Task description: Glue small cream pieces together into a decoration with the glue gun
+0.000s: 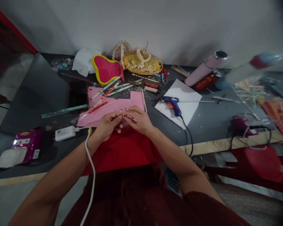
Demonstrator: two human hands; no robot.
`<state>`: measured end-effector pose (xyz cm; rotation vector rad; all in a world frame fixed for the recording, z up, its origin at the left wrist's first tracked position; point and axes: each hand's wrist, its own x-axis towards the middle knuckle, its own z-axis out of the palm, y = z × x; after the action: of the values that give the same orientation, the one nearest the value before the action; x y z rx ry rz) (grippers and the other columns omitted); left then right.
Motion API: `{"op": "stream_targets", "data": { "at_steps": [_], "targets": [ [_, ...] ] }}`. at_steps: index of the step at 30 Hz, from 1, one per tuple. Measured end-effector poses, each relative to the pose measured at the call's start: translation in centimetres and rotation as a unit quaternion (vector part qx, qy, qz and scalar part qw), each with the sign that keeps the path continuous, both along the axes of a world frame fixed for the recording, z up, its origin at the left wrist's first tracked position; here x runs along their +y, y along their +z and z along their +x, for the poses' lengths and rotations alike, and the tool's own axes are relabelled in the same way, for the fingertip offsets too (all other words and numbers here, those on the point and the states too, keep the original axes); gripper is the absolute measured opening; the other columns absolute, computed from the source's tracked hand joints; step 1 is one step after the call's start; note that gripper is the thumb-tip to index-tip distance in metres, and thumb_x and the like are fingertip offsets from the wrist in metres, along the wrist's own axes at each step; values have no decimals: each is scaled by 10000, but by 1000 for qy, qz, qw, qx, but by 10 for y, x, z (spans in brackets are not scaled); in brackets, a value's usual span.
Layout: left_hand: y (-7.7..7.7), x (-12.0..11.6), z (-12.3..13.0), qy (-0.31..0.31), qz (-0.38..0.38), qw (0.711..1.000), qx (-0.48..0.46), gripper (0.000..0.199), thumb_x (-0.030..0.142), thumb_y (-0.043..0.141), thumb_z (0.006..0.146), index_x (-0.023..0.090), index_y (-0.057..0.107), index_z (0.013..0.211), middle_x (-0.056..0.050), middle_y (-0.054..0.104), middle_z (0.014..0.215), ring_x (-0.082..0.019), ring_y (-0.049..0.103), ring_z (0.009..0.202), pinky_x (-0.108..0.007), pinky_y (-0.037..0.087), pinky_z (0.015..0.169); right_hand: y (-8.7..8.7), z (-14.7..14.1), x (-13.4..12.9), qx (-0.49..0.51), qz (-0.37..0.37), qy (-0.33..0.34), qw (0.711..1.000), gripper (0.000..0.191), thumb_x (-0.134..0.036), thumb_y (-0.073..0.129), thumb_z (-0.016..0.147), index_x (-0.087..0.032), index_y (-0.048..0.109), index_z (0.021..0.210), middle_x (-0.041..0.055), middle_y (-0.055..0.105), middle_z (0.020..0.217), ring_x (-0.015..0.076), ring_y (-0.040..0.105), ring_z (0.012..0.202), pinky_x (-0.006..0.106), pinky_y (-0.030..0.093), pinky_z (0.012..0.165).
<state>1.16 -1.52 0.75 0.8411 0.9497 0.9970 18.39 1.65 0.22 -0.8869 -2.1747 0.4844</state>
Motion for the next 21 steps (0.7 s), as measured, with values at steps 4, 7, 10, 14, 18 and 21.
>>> {"op": "stream_targets", "data": {
  "at_steps": [4, 7, 10, 14, 18, 21],
  "targets": [
    [0, 1, -2, -13, -14, 1000, -15, 202, 310, 686, 751, 150, 651, 869, 13, 554, 633, -55, 494, 471, -146, 415, 374, -2, 0, 1, 30, 23, 37, 999, 222, -197, 470, 901, -193, 631, 1054, 77, 604, 1001, 139, 575, 982, 279, 510, 865],
    [0, 1, -2, -8, -4, 1000, -19, 196, 299, 686, 754, 152, 650, 879, 17, 553, 624, -53, 488, 459, -148, 409, 376, -3, 0, 1, 40, 15, 47, 998, 256, -157, 446, 902, -205, 616, 1087, 77, 609, 1012, 143, 577, 991, 294, 516, 865],
    [0, 1, -2, -9, 1, 1000, -8, 180, 296, 684, 758, 145, 655, 850, 17, 552, 604, -54, 486, 443, -154, 408, 377, -3, 0, 1, 49, 13, 50, 997, 206, -191, 499, 891, -205, 624, 1054, 68, 626, 972, 148, 585, 967, 304, 522, 857],
    [1, 1, -2, -13, -4, 1000, 4, 167, 293, 693, 749, 131, 656, 769, 23, 538, 564, -50, 482, 430, -152, 405, 389, 1, 1, 2, 71, 3, 54, 996, 134, -207, 538, 876, -184, 637, 964, 64, 631, 913, 142, 600, 909, 292, 531, 819],
    [1, 0, -2, -21, -2, 1000, 1, 171, 289, 710, 732, 130, 659, 770, 18, 551, 583, -53, 493, 445, -159, 419, 403, 1, 4, 3, 82, 3, 71, 994, 99, -207, 559, 863, -193, 627, 933, 50, 641, 897, 135, 607, 887, 282, 535, 790],
    [1, 0, -2, -17, 6, 1000, -1, 182, 272, 726, 713, 132, 662, 808, 10, 564, 620, -58, 499, 472, -163, 427, 408, -2, 4, 3, 68, -3, 84, 994, 121, -212, 553, 863, -205, 621, 962, 47, 644, 923, 139, 606, 912, 295, 531, 805]
  ]
}}
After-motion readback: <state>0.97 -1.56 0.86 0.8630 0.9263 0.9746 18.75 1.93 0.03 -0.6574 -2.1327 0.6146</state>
